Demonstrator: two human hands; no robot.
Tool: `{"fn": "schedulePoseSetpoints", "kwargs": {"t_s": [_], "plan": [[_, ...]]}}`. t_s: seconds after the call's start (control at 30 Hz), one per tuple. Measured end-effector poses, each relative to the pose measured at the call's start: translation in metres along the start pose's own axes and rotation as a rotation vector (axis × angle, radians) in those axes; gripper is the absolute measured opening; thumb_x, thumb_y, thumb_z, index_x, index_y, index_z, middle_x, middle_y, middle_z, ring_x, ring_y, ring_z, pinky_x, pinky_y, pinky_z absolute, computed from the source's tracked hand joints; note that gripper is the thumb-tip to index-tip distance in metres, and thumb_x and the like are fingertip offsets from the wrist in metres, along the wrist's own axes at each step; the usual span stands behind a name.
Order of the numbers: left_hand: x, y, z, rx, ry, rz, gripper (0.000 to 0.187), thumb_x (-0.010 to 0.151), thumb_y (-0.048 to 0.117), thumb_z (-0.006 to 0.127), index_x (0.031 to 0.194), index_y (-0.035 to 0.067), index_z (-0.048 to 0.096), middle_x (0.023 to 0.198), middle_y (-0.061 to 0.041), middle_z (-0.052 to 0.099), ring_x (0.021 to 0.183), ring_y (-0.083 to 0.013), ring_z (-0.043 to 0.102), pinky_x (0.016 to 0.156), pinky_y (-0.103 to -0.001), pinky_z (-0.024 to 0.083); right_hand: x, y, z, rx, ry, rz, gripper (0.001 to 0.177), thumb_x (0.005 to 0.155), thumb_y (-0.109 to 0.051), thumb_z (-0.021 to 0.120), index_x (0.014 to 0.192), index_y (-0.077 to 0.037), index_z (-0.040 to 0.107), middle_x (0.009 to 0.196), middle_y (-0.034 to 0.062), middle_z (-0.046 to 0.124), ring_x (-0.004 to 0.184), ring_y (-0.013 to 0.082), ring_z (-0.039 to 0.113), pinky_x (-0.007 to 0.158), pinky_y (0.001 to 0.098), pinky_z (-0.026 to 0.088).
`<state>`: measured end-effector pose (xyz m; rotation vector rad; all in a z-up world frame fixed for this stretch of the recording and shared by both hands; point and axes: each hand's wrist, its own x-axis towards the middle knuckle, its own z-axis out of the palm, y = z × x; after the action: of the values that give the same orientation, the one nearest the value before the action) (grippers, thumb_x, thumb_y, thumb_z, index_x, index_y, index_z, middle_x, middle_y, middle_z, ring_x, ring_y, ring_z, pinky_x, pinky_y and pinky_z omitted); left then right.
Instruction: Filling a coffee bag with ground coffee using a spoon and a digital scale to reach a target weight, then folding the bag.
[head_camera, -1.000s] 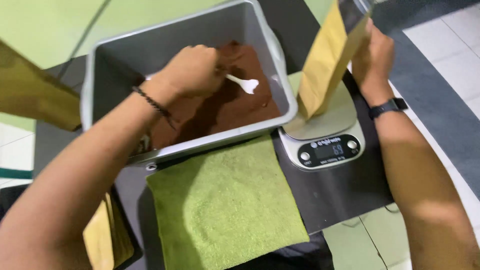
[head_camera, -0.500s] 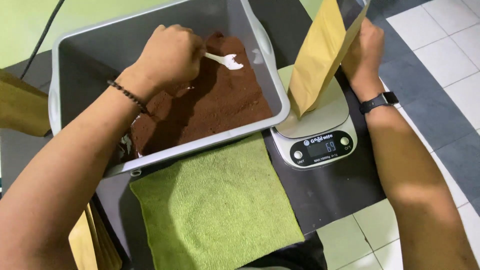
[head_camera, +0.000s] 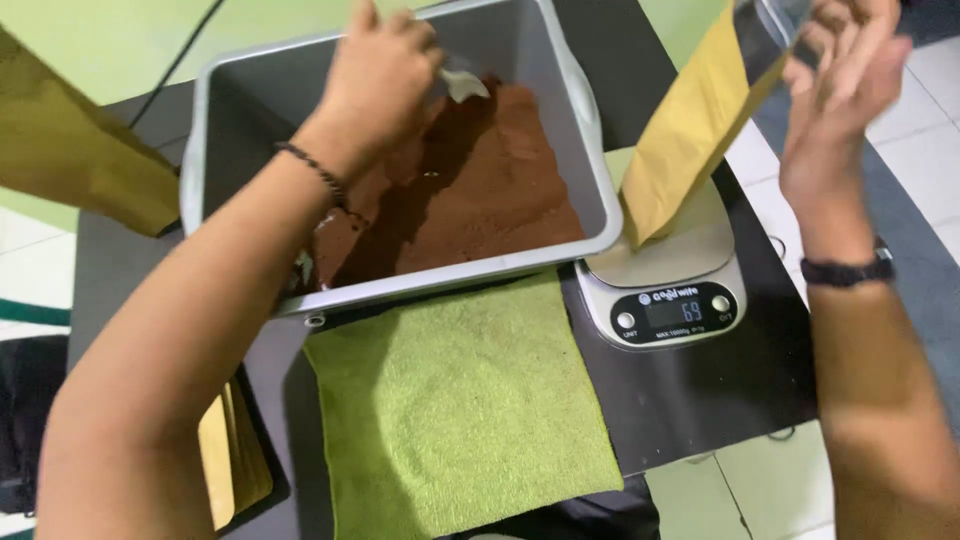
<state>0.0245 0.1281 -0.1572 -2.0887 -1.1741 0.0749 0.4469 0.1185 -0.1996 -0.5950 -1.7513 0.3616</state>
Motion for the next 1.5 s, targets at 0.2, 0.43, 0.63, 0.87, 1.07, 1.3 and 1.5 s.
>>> {"fn": "schedulePoseSetpoints", "kwargs": {"t_s": [0.2, 0.43, 0.63, 0.87, 1.07, 1.3, 1.5], "plan": [[0.003, 0.021, -0.016, -0.573, -0.119, -0.078, 0.017, 0.087, 0.013, 0.053, 0.081, 0.011, 0.068, 0.087, -0.009, 0.068, 0.088, -0.0322, 0.06, 0.079, -0.048, 0.036, 0.001, -0.113, 0.019, 0.054, -0.343, 0.213, 0.104, 0.085, -0.032, 0.063, 0.16, -0.018, -0.008, 0.171, 0.0367, 0.016, 0.164, 0.0501, 0.027, 0.139, 0.0558, 0.03], [-0.01, 0.018, -0.074, -1.008, -0.497, -0.294, 0.034, 0.085, 0.004, 0.045, 0.085, 0.017, 0.076, 0.082, 0.001, 0.075, 0.077, -0.0202, 0.06, 0.104, -0.045, 0.031, 0.003, -0.112, 0.035, -0.1, -0.337, 0.466, 0.085, 0.087, -0.019, 0.075, 0.146, -0.006, 0.015, 0.142, 0.0213, 0.041, 0.136, 0.0328, 0.045, 0.116, 0.0461, 0.04], [-0.035, 0.002, -0.084, -1.148, -0.629, -0.45, 0.009, 0.088, 0.017, 0.055, 0.08, 0.017, 0.054, 0.082, -0.001, 0.056, 0.075, -0.0174, 0.05, 0.067, -0.034, 0.042, 0.029, -0.135, 0.035, -0.11, -0.394, 0.289, 0.073, 0.086, -0.02, 0.073, 0.146, 0.001, 0.037, 0.131, 0.019, 0.05, 0.122, 0.0316, 0.052, 0.1, 0.0444, 0.049], [-0.071, -0.049, -0.137, -1.195, -0.631, -0.473, 0.023, 0.1, 0.019, 0.057, 0.108, 0.012, 0.078, 0.101, -0.002, 0.077, 0.087, -0.0125, 0.065, 0.088, -0.03, 0.051, 0.065, -0.17, 0.038, -0.413, -0.682, 0.498, 0.099, 0.07, -0.025, 0.075, 0.159, -0.015, 0.034, 0.149, 0.0148, 0.045, 0.132, 0.0327, 0.044, 0.107, 0.0544, 0.038], [-0.08, -0.086, -0.192, -1.055, -0.562, -0.598, 0.023, 0.095, 0.018, 0.058, 0.105, 0.014, 0.078, 0.108, -0.003, 0.077, 0.106, -0.0196, 0.066, 0.105, -0.044, 0.046, 0.082, -0.165, 0.047, -0.504, -0.839, 0.449, 0.108, 0.067, -0.027, 0.077, 0.164, -0.017, 0.029, 0.148, 0.0126, 0.047, 0.135, 0.03, 0.044, 0.109, 0.0482, 0.035], [-0.064, -0.094, -0.213, -1.019, -0.489, -0.517, 0.029, 0.09, 0.02, 0.054, 0.11, 0.015, 0.076, 0.124, 0.003, 0.074, 0.115, -0.0131, 0.065, 0.099, -0.034, 0.048, 0.104, -0.19, 0.063, -0.596, -0.909, 0.547, 0.105, 0.069, -0.033, 0.073, 0.164, -0.026, 0.03, 0.146, 0.0063, 0.047, 0.133, 0.0265, 0.044, 0.108, 0.0464, 0.036], [-0.028, -0.052, -0.18, -0.953, -0.303, -0.349, 0.033, 0.086, 0.027, 0.053, 0.102, 0.017, 0.08, 0.088, 0.0, 0.076, 0.075, -0.0147, 0.063, 0.064, -0.037, 0.047, 0.109, -0.187, 0.071, -0.542, -0.905, 0.498, 0.104, 0.073, -0.035, 0.074, 0.166, -0.02, 0.028, 0.139, 0.0115, 0.05, 0.128, 0.0289, 0.047, 0.103, 0.0456, 0.038]]}}
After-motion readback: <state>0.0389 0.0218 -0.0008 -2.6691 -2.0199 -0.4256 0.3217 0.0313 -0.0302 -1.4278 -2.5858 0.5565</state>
